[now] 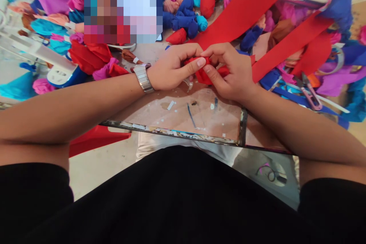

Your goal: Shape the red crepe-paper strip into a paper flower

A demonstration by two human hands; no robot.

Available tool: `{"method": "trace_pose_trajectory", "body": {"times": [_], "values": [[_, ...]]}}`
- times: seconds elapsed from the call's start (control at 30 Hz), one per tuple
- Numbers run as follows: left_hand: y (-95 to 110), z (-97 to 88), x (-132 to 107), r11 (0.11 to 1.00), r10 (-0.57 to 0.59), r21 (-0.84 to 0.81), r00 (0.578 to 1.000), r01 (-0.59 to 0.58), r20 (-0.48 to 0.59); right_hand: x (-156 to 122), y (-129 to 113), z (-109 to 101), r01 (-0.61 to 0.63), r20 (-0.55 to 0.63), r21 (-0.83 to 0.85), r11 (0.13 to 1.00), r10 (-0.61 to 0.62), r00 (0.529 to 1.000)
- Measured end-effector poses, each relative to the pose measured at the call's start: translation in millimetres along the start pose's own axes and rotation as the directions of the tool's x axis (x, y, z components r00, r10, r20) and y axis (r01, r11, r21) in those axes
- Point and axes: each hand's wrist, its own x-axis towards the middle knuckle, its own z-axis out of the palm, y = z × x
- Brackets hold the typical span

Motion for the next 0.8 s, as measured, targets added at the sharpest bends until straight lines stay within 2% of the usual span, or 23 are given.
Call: {"method": "trace_pose_trajectory", "body": {"times": [0.13,0.53,0.8], "values": [[0.4,-1.3,1.7,0.996,0.043,0.074,0.999,-0.042,-0.003,-0.4,4.3,3.1,0.042,-0.016,0.015,0.999,-0.041,0.999],[5.3,-1.3,2.3,0.993,0.071,0.095,0.997,-0.073,0.029,-0.8,3.0,0.6,0.108,0.014,0.008,0.994,-0.108,0.994],[7.0,-1.9,2.3,0.991,0.081,0.104,0.994,-0.088,0.069,-1.3,3.5,1.3,0.118,0.083,0.052,0.992,-0.122,0.989]]}}
